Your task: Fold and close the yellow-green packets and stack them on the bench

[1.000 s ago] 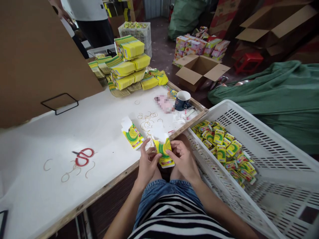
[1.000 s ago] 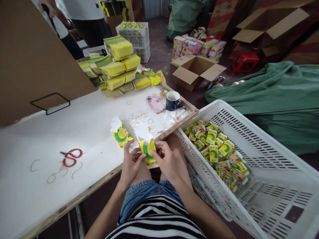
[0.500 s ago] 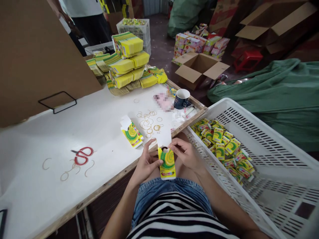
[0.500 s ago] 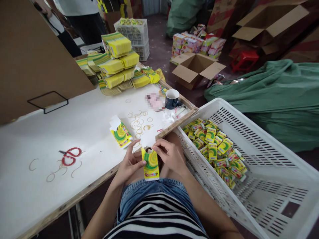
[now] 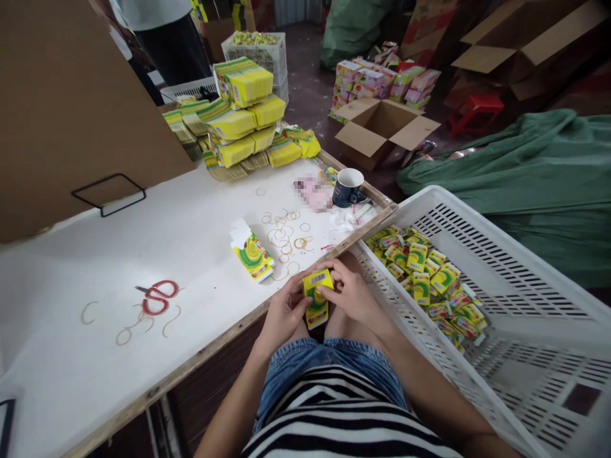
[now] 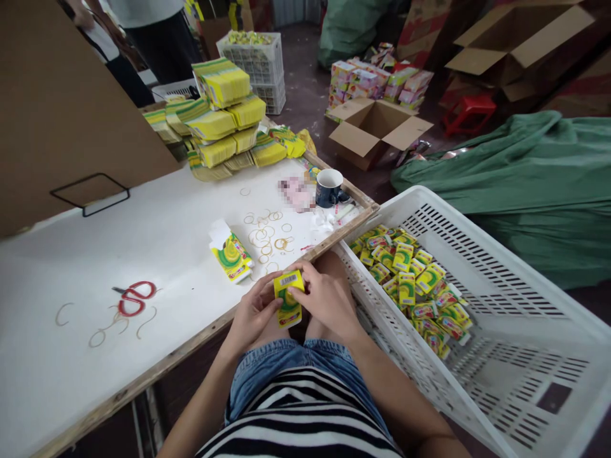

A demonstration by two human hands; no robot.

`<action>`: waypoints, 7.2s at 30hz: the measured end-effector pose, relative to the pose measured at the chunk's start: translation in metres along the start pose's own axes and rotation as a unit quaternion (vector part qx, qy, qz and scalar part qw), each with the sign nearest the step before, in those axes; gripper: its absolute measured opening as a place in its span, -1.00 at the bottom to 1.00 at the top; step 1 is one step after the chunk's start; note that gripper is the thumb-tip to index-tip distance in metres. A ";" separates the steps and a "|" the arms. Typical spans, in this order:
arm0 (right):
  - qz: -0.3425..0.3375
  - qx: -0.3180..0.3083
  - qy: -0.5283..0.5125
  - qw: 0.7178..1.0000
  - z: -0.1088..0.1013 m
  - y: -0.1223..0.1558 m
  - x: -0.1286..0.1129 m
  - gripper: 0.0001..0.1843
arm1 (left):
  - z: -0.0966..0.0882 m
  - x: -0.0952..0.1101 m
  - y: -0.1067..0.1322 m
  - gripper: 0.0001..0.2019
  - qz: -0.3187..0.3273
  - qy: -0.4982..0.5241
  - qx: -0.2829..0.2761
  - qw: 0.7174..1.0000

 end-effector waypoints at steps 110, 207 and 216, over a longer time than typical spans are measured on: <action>0.000 -0.015 0.084 0.996 0.020 -0.003 -0.021 -0.71 | -0.012 -0.003 0.005 -0.51 -0.017 0.016 0.002 1.000; -0.388 0.024 0.232 0.892 0.123 -0.016 -0.095 -0.78 | -0.161 -0.044 -0.019 -0.81 0.017 0.370 0.259 0.892; -0.334 0.001 0.231 0.914 0.138 -0.032 -0.085 -0.86 | -0.156 -0.037 -0.018 -0.70 0.010 0.331 0.262 0.906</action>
Point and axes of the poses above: each hand's wrist, its own y-axis away from the middle knuckle, its own z-axis out of the palm, x = y × z, the point moved 10 cm from there along -y, towards the middle knuckle, and after that the axes turned 12 degrees about -y, right-handed, at the moved point
